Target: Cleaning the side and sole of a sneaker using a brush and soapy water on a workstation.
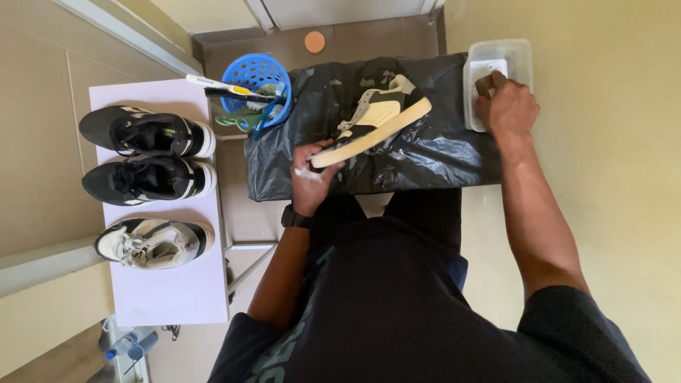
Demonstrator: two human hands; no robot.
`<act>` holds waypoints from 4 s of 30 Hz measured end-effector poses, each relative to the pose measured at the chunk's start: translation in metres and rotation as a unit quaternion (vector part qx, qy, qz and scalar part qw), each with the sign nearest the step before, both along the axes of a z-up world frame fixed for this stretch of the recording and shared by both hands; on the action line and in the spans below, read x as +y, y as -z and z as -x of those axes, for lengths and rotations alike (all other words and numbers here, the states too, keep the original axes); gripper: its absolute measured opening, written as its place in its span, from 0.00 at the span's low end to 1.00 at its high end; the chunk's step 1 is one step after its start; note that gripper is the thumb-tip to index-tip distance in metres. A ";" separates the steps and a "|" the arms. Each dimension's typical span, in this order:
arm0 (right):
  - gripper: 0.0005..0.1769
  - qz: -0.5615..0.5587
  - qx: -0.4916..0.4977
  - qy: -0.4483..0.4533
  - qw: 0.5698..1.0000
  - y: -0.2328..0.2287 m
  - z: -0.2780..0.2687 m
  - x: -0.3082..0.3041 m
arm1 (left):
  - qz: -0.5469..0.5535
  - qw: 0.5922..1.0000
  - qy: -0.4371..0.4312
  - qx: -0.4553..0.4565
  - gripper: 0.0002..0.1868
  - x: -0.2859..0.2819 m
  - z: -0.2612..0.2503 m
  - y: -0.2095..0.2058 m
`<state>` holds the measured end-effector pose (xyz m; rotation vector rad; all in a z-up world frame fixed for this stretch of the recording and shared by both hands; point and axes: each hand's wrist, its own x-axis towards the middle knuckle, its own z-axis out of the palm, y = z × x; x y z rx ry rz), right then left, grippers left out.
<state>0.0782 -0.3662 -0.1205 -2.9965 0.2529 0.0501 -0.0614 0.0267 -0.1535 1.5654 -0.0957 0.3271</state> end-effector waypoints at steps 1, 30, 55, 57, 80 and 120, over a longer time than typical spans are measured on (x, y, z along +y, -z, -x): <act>0.20 0.001 0.001 0.002 1.000 0.000 0.001 0.000 | 0.001 1.000 0.002 0.001 0.26 0.001 0.002 0.000; 0.30 -0.157 -0.268 -0.081 0.947 -0.002 0.010 -0.006 | -0.190 0.979 -0.012 -0.073 0.25 -0.001 0.009 0.024; 0.30 -0.201 -0.388 -0.141 0.888 -0.033 0.025 0.019 | -0.218 0.975 -0.023 -0.036 0.27 0.004 0.009 0.035; 0.18 -0.279 -0.404 -0.208 0.846 -0.050 0.034 0.037 | -0.215 0.975 -0.017 -0.047 0.26 0.003 0.010 0.031; 0.17 -0.195 -0.354 -0.306 0.862 0.003 0.107 0.189 | -0.175 0.982 -0.057 -0.043 0.25 -0.009 0.006 0.021; 0.16 -0.222 -0.390 -0.282 0.848 0.002 0.119 0.202 | -0.174 0.980 -0.082 -0.045 0.24 -0.012 0.002 0.012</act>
